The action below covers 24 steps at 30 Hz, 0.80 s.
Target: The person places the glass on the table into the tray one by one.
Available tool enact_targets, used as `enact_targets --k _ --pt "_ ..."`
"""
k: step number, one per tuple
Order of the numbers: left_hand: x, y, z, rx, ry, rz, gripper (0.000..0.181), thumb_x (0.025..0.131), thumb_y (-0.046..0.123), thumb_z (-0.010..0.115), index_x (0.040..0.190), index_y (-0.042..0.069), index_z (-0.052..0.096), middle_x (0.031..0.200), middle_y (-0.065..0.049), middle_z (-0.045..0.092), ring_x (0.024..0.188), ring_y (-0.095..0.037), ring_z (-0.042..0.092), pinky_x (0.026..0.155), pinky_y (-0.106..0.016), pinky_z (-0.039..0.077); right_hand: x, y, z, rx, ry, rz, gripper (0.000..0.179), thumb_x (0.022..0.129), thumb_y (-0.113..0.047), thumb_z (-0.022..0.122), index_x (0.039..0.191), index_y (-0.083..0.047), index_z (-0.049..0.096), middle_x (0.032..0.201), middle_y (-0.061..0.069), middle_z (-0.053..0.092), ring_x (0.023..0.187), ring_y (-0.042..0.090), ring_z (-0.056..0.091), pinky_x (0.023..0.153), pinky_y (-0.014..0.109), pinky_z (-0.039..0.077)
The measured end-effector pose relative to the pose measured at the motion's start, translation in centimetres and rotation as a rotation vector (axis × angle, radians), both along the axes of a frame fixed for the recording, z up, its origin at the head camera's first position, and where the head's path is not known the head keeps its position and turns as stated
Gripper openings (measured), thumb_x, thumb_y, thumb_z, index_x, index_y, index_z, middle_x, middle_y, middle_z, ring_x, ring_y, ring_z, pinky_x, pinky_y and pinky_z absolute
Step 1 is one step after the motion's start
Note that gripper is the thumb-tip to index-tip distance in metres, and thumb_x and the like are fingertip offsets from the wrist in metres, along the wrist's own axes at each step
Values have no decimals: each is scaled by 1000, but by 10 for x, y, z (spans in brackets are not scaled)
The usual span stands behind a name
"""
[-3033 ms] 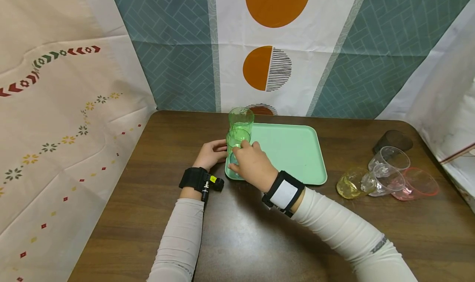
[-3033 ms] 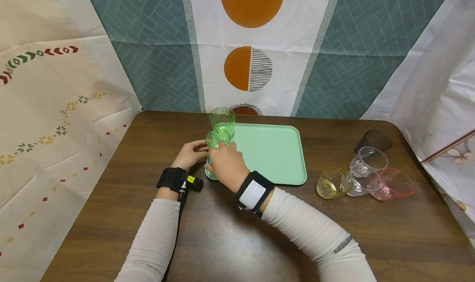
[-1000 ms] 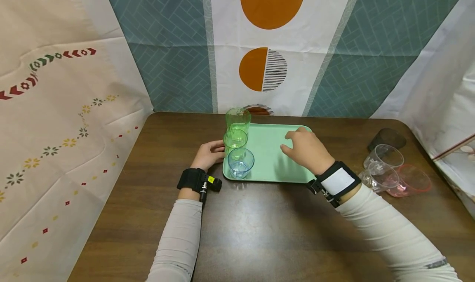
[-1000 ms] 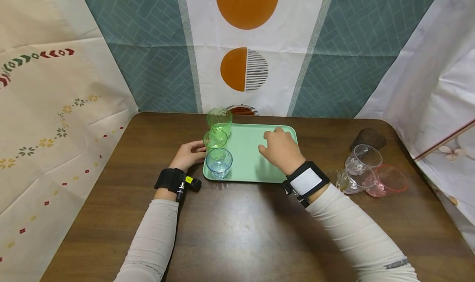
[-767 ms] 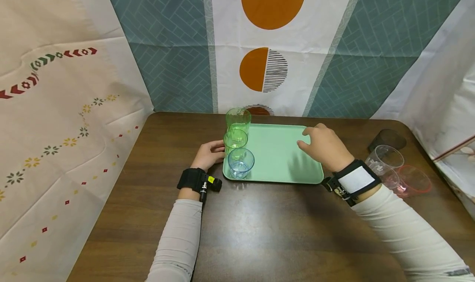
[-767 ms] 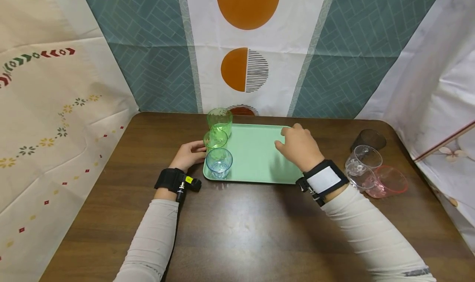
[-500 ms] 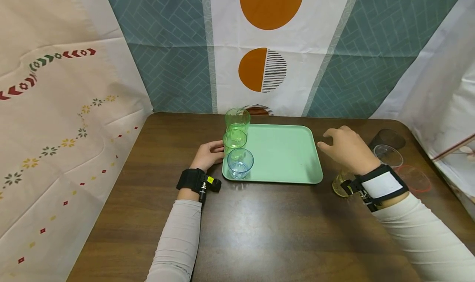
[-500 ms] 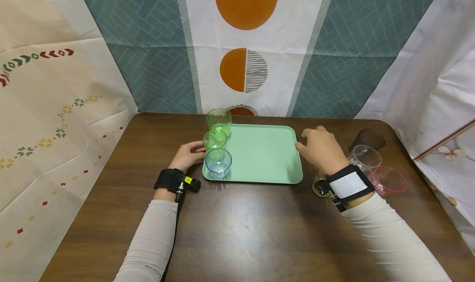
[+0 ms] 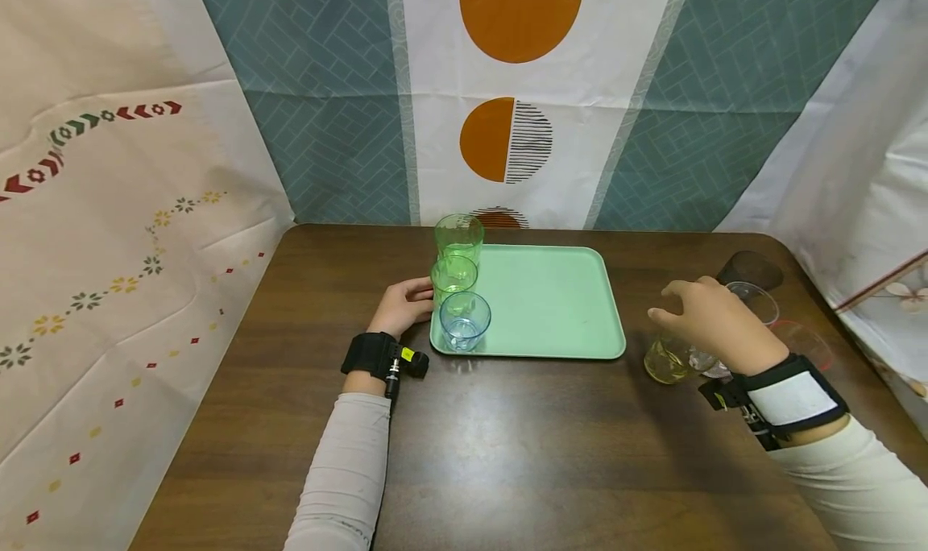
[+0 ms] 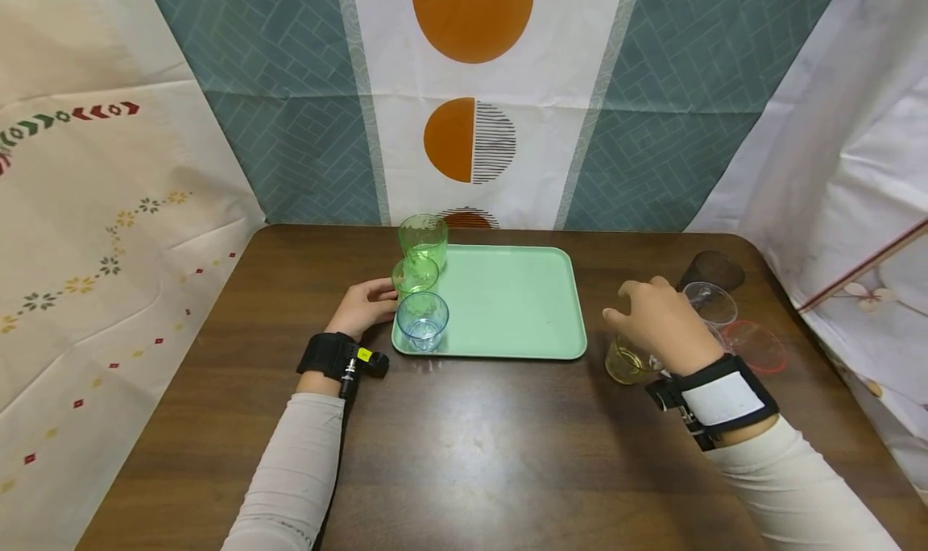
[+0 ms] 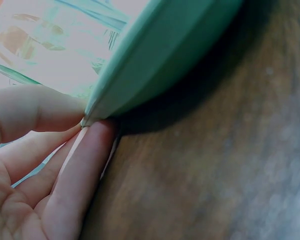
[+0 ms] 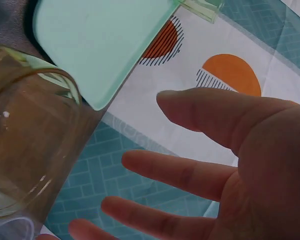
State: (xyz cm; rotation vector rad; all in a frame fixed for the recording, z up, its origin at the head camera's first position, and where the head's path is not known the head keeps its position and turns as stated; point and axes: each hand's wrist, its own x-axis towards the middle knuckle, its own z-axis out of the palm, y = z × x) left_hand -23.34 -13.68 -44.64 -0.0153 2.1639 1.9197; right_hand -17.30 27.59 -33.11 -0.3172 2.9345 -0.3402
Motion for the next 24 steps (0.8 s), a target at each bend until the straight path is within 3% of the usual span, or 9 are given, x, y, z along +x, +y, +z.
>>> enact_targets --k 6,15,18,24 --pt "-2 -1 -5 2 2 4 51 89 -2 62 138 0 48 134 -23 54 120 -31 53 96 -47 51 9 2 -6 27 -5 24 58 93 -37 58 121 14 55 112 36 61 109 56 44 86 68 42" --pt "-12 -3 -30 -32 39 26 49 90 2 63 137 6 50 131 -17 57 117 -25 56 94 -43 54 17 2 -13 53 11 43 53 89 -35 63 115 11 59 104 32 65 104 55 48 81 67 45" --pt "-11 -2 -27 -23 33 24 49 90 1 63 137 5 51 131 -18 57 117 -26 56 94 -43 54 18 3 -15 45 28 51 50 87 -34 66 111 9 61 99 29 67 102 54 50 80 66 46" --pt "-3 -1 -9 8 12 5 50 89 -2 62 137 1 49 133 -23 55 120 -31 54 97 -47 51 20 2 -18 25 41 48 51 81 -34 72 106 8 62 92 26 68 96 50 54 73 62 48"
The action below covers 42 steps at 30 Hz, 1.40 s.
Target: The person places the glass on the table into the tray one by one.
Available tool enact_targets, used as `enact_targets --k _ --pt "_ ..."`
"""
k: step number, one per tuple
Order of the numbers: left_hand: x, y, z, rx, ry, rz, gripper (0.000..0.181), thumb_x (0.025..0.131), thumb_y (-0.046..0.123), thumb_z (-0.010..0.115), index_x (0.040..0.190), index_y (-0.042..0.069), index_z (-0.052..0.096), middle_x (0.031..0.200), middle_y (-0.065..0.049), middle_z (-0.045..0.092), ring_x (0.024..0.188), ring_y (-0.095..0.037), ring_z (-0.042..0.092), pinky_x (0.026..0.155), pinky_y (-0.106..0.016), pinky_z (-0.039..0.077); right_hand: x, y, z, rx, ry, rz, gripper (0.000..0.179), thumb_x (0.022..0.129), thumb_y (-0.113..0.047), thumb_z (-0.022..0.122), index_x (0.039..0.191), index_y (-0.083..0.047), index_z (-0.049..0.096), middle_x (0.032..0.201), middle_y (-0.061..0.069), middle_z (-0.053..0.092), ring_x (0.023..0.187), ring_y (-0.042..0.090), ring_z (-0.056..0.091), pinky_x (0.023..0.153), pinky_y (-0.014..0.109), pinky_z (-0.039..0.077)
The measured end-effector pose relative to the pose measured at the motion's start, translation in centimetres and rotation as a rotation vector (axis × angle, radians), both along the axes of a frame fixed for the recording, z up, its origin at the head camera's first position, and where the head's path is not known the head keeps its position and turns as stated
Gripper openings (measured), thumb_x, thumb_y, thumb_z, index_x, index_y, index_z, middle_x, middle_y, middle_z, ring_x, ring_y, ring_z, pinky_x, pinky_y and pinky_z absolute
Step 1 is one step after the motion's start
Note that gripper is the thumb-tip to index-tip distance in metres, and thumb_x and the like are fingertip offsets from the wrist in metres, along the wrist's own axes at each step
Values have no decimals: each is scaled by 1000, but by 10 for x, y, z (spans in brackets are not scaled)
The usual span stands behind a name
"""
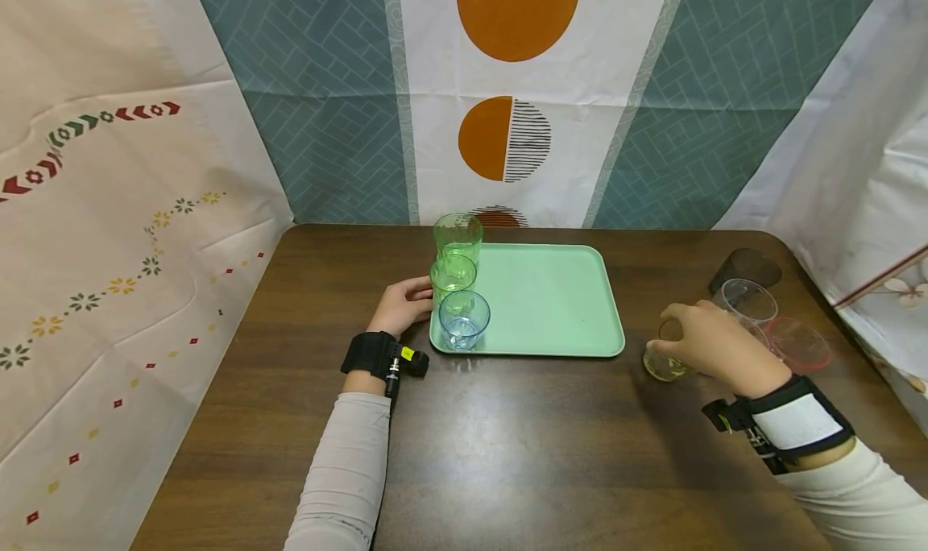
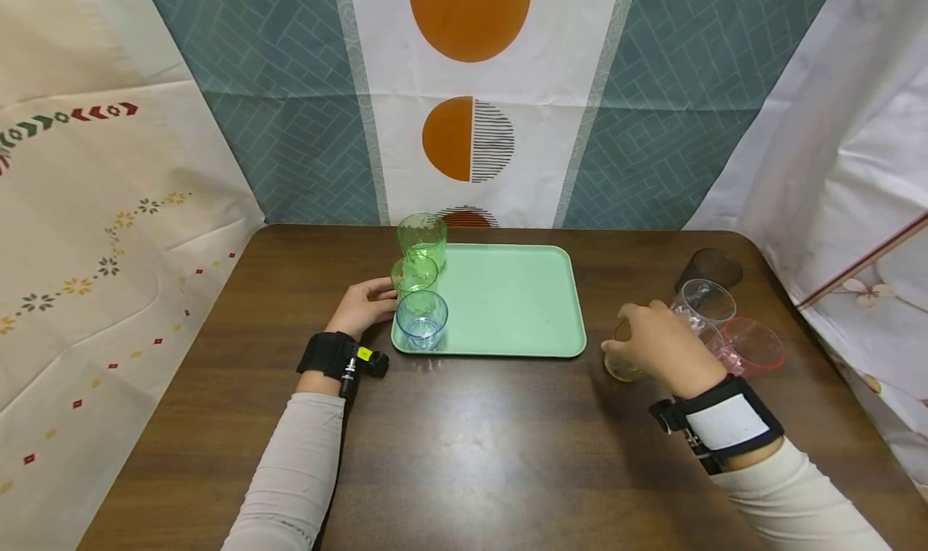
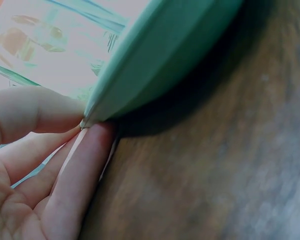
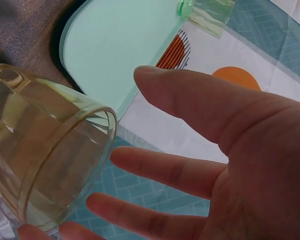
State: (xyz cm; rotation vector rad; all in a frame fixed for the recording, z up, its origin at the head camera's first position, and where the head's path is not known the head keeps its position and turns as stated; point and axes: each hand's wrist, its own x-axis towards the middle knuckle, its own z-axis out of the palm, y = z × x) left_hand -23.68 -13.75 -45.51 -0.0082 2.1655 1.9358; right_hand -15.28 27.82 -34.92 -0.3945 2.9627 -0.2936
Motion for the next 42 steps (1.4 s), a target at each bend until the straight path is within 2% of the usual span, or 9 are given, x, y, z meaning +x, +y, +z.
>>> enact_targets --k 6,17,20,22,25,27,31,36,42 --pt "5 2 9 -16 -3 -9 50 90 -2 60 139 0 46 136 -23 52 122 -31 52 97 -46 51 3 1 -3 -17 8 -3 51 78 -29 75 108 10 61 94 26 66 93 48 54 71 61 48" --pt "5 2 7 -23 -1 1 50 90 -3 60 138 -1 47 135 -23 52 122 -31 52 97 -47 51 1 4 -11 -23 26 -29 50 75 -24 78 108 8 60 95 32 58 93 51 52 71 64 43" --pt "1 1 -1 -24 4 7 50 90 -2 61 138 1 48 134 -22 53 121 -30 53 96 -46 52 2 3 -12 -29 46 -30 45 74 -20 78 105 6 60 93 30 57 92 49 52 70 63 42" --pt "0 1 -2 -19 3 7 50 90 -2 61 138 1 48 134 -22 53 121 -30 53 96 -46 52 3 3 -13 -35 58 -30 43 74 -19 78 104 6 60 93 30 57 92 49 53 70 63 41" --pt "0 0 -1 -12 8 2 50 90 -1 62 138 1 48 134 -22 54 120 -30 53 96 -45 52 3 3 -13 -41 62 -31 42 74 -19 78 103 5 60 92 29 56 91 48 52 70 64 40" --pt "4 1 7 -8 -4 -3 50 90 -2 61 138 0 47 135 -23 53 121 -31 52 97 -47 51 3 3 -14 -42 67 -30 42 73 -19 79 103 4 59 91 28 56 92 47 51 70 64 39" --pt "5 1 10 -15 -11 -1 50 90 -2 61 138 0 47 135 -23 53 122 -30 52 97 -46 51 2 1 -13 -34 75 -24 44 73 -22 80 103 3 59 90 27 55 91 45 49 70 63 38" --pt "5 1 9 -24 -7 -1 50 90 -3 61 138 0 47 135 -23 53 121 -30 53 96 -46 52 3 -3 -11 -35 73 -17 45 73 -25 80 104 1 60 89 25 54 89 42 48 72 63 35" --pt "2 0 5 -3 -9 2 49 90 -3 61 137 0 49 134 -23 54 120 -31 53 96 -48 51 0 -5 -10 -39 69 -9 40 71 -25 81 100 -4 62 84 17 57 89 37 46 72 58 33"
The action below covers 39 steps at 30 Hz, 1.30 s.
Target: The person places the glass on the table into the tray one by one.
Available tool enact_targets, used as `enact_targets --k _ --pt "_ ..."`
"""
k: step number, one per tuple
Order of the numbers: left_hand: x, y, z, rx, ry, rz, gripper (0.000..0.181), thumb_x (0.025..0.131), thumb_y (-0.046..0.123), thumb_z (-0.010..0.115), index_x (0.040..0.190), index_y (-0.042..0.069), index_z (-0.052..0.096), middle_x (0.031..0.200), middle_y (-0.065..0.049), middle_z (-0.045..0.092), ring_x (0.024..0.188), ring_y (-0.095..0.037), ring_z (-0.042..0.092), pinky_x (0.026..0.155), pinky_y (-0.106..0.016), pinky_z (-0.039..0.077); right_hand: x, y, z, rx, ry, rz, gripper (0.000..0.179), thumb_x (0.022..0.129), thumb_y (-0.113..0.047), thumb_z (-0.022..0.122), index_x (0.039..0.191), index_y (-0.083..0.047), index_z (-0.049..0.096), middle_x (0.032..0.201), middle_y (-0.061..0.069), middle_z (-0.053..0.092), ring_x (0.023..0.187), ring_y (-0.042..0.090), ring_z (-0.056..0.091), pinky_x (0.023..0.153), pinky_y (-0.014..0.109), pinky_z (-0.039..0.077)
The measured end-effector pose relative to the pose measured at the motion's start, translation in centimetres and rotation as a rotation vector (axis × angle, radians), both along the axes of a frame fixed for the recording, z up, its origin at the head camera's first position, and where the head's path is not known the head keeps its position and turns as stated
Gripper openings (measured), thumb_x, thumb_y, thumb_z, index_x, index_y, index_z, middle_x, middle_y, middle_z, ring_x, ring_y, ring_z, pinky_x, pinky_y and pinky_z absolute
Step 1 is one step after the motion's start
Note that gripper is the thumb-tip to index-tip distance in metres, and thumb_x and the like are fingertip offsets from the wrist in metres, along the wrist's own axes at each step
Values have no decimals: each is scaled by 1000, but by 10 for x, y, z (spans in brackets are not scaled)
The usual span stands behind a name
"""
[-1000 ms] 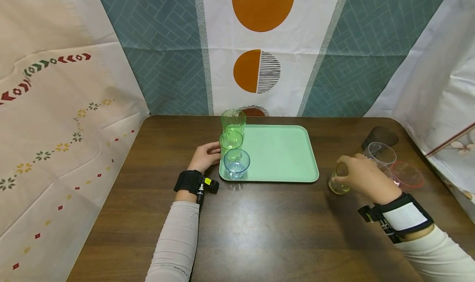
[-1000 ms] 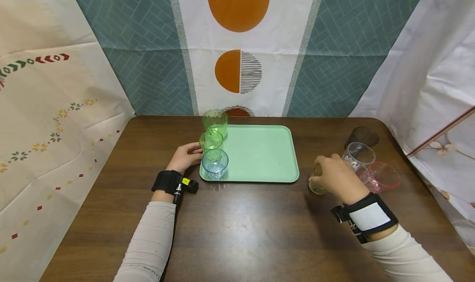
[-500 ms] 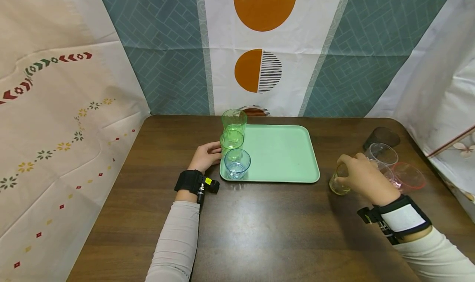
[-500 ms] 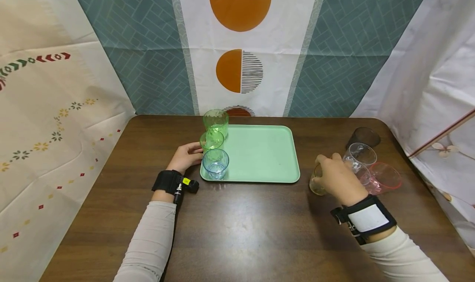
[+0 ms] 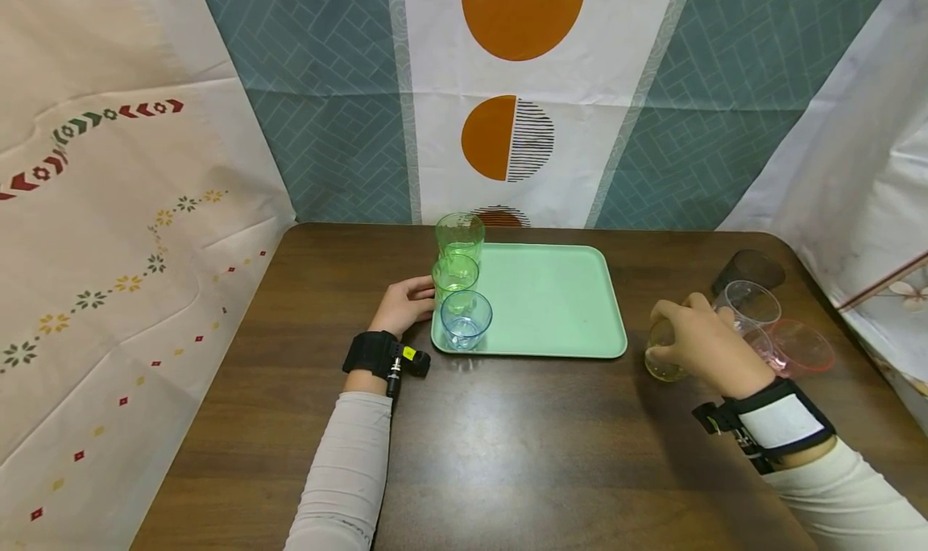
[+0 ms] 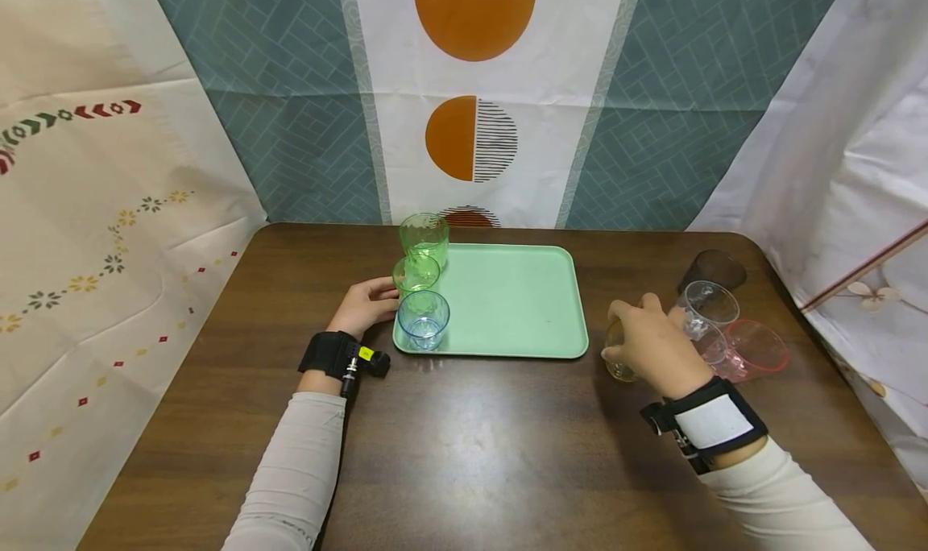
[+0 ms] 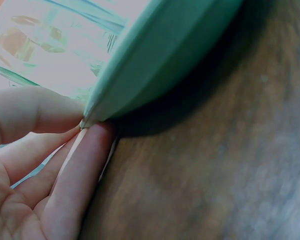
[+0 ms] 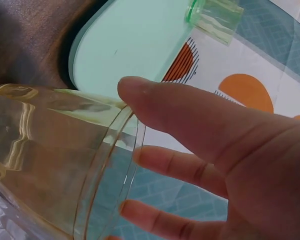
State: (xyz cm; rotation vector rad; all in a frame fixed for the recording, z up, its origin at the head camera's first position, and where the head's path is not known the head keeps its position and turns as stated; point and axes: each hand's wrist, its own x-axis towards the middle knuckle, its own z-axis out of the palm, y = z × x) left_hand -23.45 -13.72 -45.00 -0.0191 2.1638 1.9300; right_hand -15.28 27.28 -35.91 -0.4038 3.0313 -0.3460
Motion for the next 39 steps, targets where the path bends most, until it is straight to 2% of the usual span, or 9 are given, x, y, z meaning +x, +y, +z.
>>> enact_targets --k 6,11,19,26,29,35,39 --pt "-6 0 -15 5 12 15 48 90 -1 63 136 4 52 132 -20 56 119 -29 55 95 -47 52 -6 0 1 -2 -39 3 36 70 -25 81 94 -8 62 76 8 58 90 35 44 71 57 31" --pt "-10 1 -25 -24 28 20 47 90 1 63 136 6 52 131 -17 58 116 -26 57 93 -43 54 -13 -2 8 -9 -36 0 41 72 -26 80 100 -4 59 82 17 57 94 40 42 73 63 29" --pt "-11 -1 -27 -19 37 27 48 90 -1 62 136 5 52 129 -19 59 115 -27 58 91 -42 55 -27 -17 24 -67 -25 2 39 77 -24 76 105 -4 58 96 26 55 101 41 39 77 62 27" --pt "-9 -2 -24 -17 24 28 48 89 0 63 136 5 52 129 -19 59 114 -27 58 91 -42 56 -39 -34 28 -120 -10 27 44 78 -27 78 110 -4 59 104 27 54 105 42 37 80 63 26" --pt "-7 -2 -18 4 16 28 48 89 -2 62 135 3 52 129 -20 58 115 -29 58 92 -43 55 -45 -40 27 -140 -4 27 44 79 -28 77 112 -4 59 105 27 52 104 42 37 80 62 26" --pt "1 -1 -2 19 3 2 49 89 -4 61 136 0 50 132 -24 55 118 -32 55 95 -47 53 -58 -52 25 -149 11 35 47 80 -27 77 115 -2 59 97 23 60 104 40 37 78 59 26" --pt "2 0 2 10 -3 4 49 89 -4 60 137 0 49 133 -24 55 119 -32 55 95 -46 53 -66 -65 26 -144 18 50 47 80 -26 77 115 -2 58 98 25 58 104 40 38 78 58 27"
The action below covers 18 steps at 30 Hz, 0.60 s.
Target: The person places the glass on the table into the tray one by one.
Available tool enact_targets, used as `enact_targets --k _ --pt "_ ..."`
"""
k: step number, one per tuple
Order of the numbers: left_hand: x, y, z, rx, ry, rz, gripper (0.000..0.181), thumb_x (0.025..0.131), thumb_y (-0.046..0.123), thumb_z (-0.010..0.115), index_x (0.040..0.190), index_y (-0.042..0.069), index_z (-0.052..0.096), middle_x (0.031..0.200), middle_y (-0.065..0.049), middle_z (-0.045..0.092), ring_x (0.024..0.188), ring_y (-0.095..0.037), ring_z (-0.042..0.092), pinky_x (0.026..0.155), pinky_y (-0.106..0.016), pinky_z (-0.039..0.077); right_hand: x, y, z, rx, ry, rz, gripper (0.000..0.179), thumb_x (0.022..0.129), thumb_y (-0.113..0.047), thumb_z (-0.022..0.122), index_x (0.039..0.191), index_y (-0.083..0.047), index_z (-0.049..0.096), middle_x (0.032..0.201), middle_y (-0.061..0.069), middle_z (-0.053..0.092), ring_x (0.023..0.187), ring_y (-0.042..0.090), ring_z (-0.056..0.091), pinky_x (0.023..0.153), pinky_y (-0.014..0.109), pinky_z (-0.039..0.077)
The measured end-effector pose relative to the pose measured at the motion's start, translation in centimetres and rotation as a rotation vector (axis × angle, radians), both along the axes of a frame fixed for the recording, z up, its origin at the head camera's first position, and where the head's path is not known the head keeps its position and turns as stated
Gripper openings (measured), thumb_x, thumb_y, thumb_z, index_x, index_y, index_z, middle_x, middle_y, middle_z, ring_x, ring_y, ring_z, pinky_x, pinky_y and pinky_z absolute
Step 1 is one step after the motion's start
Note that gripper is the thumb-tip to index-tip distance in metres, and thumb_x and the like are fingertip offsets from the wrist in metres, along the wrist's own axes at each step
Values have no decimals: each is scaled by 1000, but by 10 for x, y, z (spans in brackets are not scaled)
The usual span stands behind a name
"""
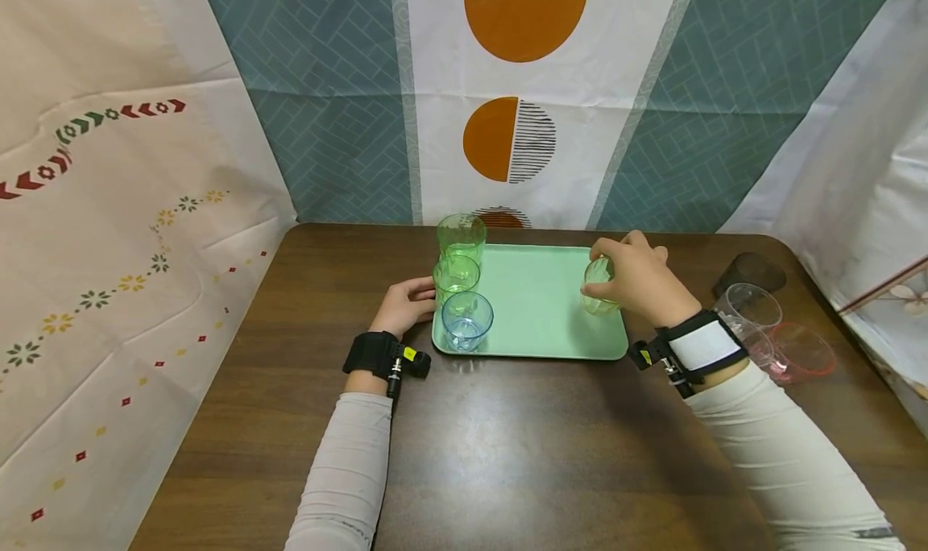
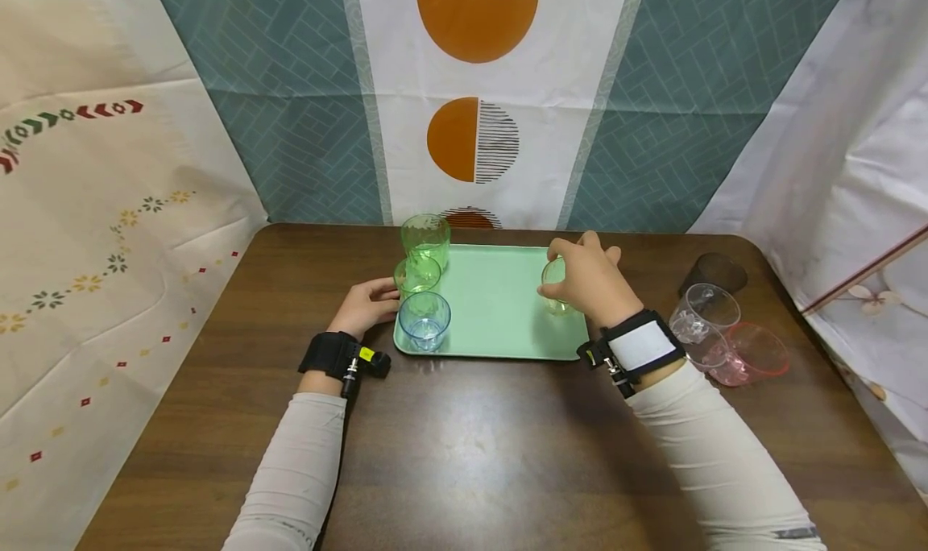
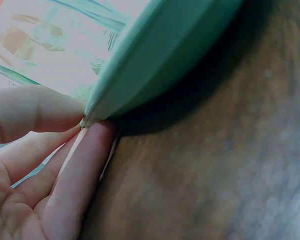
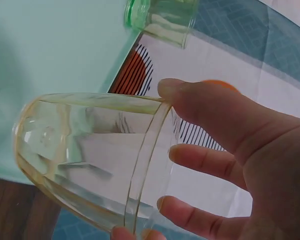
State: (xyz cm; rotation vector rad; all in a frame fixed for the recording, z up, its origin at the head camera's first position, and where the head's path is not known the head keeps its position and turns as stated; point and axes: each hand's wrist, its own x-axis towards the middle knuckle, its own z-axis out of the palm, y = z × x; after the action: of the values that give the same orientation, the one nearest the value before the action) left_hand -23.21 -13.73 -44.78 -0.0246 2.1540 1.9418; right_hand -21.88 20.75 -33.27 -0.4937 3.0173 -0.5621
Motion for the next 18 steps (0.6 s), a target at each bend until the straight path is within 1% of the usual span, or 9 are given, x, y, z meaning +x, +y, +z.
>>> enact_targets --k 2,5,9,14,18 --pt "0 0 1 -3 -5 5 49 89 -4 61 137 0 49 133 -24 54 119 -32 55 95 -46 53 -3 -7 1 -4 -6 -1 47 80 -26 77 116 -2 58 102 26 53 103 40 37 78 57 28" --pt "-6 0 -10 -8 3 15 49 89 -2 62 137 2 50 132 -22 56 118 -30 56 94 -45 54 -8 -15 1 -16 -16 -1 47 80 -26 77 117 -3 59 108 28 47 100 41 37 78 56 29" --pt "-13 -1 -25 -16 18 29 48 89 0 64 135 6 53 130 -18 59 115 -26 58 92 -42 55 -18 -23 -2 -36 2 10 47 79 -25 78 116 -4 60 107 26 46 98 39 38 79 54 29" --pt "-13 -1 -28 -24 20 38 48 89 1 64 135 6 53 129 -17 59 114 -25 59 90 -40 56 -30 -35 -7 -45 29 30 47 77 -26 79 115 -5 61 106 25 48 99 37 40 81 54 29" --pt "-14 -2 -28 -23 23 32 48 89 1 64 136 6 53 129 -18 59 114 -26 58 90 -41 56 -35 -45 -10 -56 37 26 47 77 -27 79 115 -6 62 108 24 47 100 38 40 80 52 32"
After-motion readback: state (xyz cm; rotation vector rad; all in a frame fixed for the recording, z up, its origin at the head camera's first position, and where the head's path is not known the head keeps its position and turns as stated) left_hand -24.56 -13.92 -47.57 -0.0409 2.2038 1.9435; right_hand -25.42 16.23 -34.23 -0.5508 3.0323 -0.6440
